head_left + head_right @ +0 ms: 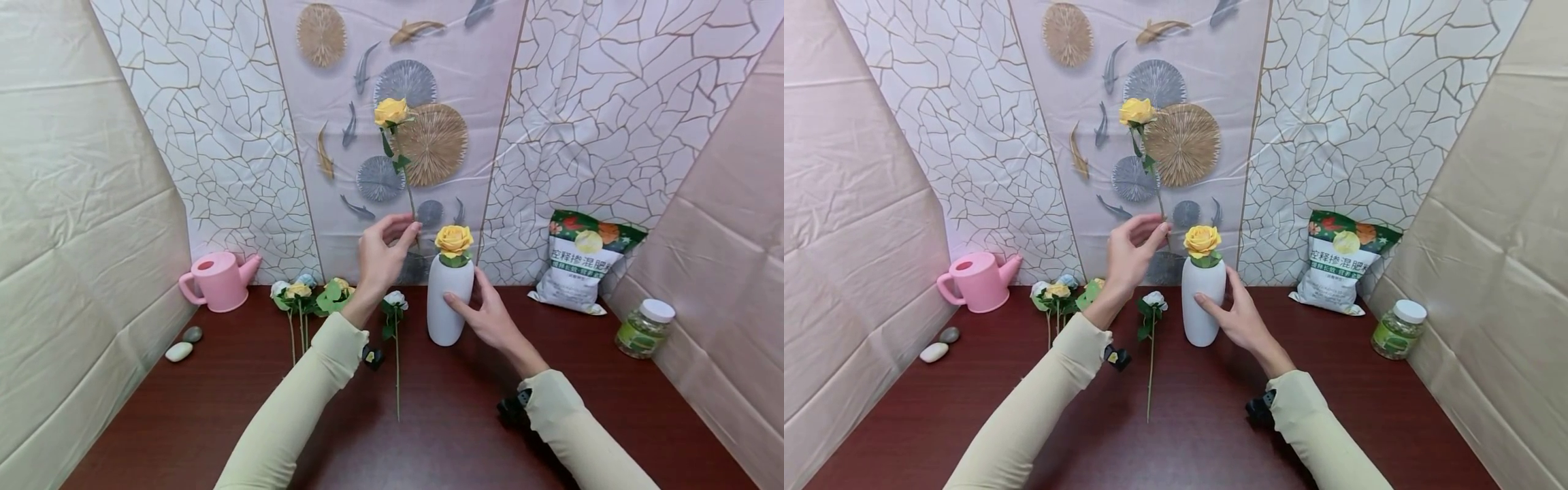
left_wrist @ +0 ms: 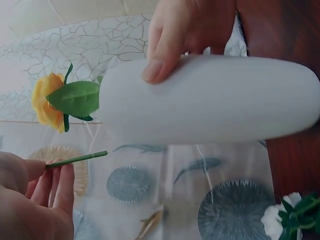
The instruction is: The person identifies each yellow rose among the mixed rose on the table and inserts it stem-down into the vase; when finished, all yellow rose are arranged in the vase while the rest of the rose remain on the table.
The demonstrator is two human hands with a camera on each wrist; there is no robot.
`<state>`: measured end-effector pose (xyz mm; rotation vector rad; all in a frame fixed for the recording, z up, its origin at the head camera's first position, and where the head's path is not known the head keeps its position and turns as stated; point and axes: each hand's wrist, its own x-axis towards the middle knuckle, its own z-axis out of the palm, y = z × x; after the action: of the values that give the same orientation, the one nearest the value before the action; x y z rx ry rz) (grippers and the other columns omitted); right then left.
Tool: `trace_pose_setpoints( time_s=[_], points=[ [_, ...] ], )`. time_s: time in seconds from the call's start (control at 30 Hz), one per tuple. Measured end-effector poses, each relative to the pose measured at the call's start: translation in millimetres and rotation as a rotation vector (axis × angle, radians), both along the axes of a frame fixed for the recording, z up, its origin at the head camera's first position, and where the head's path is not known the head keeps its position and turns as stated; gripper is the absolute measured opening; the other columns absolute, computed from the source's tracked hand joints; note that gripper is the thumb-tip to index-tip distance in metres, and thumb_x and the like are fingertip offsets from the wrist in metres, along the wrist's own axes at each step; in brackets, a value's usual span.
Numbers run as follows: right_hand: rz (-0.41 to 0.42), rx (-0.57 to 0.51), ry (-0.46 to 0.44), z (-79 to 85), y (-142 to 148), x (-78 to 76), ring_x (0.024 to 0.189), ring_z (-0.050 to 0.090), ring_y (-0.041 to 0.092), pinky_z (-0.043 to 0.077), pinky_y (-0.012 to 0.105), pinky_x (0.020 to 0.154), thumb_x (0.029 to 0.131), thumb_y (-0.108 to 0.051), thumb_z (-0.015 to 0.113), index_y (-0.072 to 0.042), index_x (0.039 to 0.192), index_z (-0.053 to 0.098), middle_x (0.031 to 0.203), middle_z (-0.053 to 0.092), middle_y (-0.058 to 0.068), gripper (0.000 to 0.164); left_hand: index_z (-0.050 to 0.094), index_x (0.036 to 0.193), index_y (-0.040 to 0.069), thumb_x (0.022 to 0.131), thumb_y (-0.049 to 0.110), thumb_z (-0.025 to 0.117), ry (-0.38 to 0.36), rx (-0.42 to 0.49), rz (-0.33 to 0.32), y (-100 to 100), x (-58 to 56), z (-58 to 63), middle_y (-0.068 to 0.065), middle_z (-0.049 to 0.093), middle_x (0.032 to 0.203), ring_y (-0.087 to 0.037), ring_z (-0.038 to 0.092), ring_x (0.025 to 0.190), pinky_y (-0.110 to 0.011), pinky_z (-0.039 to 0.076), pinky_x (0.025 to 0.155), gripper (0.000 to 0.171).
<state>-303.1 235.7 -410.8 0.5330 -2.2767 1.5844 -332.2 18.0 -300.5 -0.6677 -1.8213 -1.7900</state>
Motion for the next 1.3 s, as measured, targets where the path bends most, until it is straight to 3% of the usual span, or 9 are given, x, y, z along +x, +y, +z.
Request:
trace_pose_setpoints(
  time_s=[0.13,0.27,0.43,0.53,0.7,0.87,1.1,1.3],
  points=[
    [-0.021,0.000,-0.029,4.6,0.2,0.9,0.130,0.054,0.022,0.046,0.051,0.108,0.092,-0.036,0.074,-0.025,0.153,0.034,0.143,0.054,0.003,0.074,0.070,0.116,-0.005,0.094,0.008,0.070,-0.021,0.083,-0.060,7.1,8.5,8.3,-0.023,0.075,0.104,-0.039,0.074,0.096,-0.036,0.062,0.082,0.024],
    [-0.044,-0.011,-0.032,8.6,-0.9,0.7,0.130,0.054,0.022,0.046,0.051,0.108,0.092,-0.038,0.074,-0.024,0.153,0.033,0.143,0.054,0.003,0.074,0.069,0.116,-0.006,0.094,0.006,0.069,-0.026,0.103,-0.090,12.3,14.3,13.7,-0.025,0.074,0.105,-0.040,0.073,0.098,-0.034,0.062,0.083,0.025],
    [-0.044,-0.030,-0.045,19.9,-5.7,7.5,0.131,0.054,0.025,0.045,0.051,0.108,0.092,-0.035,0.074,-0.020,0.154,0.031,0.145,0.052,0.007,0.076,0.068,0.117,-0.007,0.095,0.007,0.069,-0.010,0.101,-0.100,18.1,14.5,16.2,-0.025,0.074,0.106,-0.039,0.073,0.098,-0.038,0.062,0.083,0.026],
    [-0.034,-0.030,-0.051,29.0,-9.2,16.7,0.129,0.055,0.028,0.047,0.051,0.106,0.093,-0.030,0.073,-0.015,0.154,0.032,0.144,0.053,0.011,0.075,0.069,0.117,-0.004,0.094,0.010,0.071,-0.013,0.093,-0.108,22.8,9.0,14.0,-0.024,0.075,0.106,-0.039,0.073,0.098,-0.039,0.062,0.083,0.026],
    [-0.032,-0.012,-0.045,37.4,-13.4,26.4,0.127,0.055,0.027,0.047,0.050,0.105,0.095,-0.025,0.071,-0.011,0.154,0.031,0.142,0.054,0.012,0.072,0.075,0.112,0.006,0.092,0.020,0.075,-0.021,0.030,-0.054,30.4,-5.1,3.7,-0.012,0.077,0.105,-0.026,0.075,0.097,-0.030,0.062,0.082,0.025],
    [-0.029,-0.018,-0.045,34.9,-12.7,24.2,0.127,0.055,0.026,0.046,0.050,0.105,0.095,-0.026,0.071,-0.011,0.153,0.032,0.142,0.054,0.012,0.072,0.077,0.108,0.015,0.091,0.025,0.076,-0.007,-0.054,-0.015,33.6,-12.9,-8.5,-0.003,0.078,0.102,-0.010,0.074,0.093,-0.026,0.060,0.083,0.020],
    [-0.022,-0.046,-0.043,12.7,-5.1,3.9,0.129,0.054,0.024,0.046,0.050,0.106,0.094,-0.033,0.072,-0.022,0.153,0.032,0.143,0.054,0.007,0.072,0.077,0.109,0.020,0.093,0.026,0.074,0.000,-0.194,0.042,33.3,-13.2,-20.3,0.003,0.078,0.102,-0.003,0.073,0.091,-0.020,0.059,0.080,0.017],
    [-0.034,-0.039,-0.027,8.2,-2.8,0.2,0.129,0.054,0.023,0.046,0.051,0.106,0.093,-0.038,0.072,-0.027,0.153,0.031,0.143,0.053,0.004,0.073,0.077,0.107,0.023,0.092,0.024,0.075,-0.033,-0.281,0.087,33.6,-12.0,-24.8,0.005,0.078,0.100,-0.003,0.072,0.090,-0.026,0.060,0.083,0.015]
  ],
)
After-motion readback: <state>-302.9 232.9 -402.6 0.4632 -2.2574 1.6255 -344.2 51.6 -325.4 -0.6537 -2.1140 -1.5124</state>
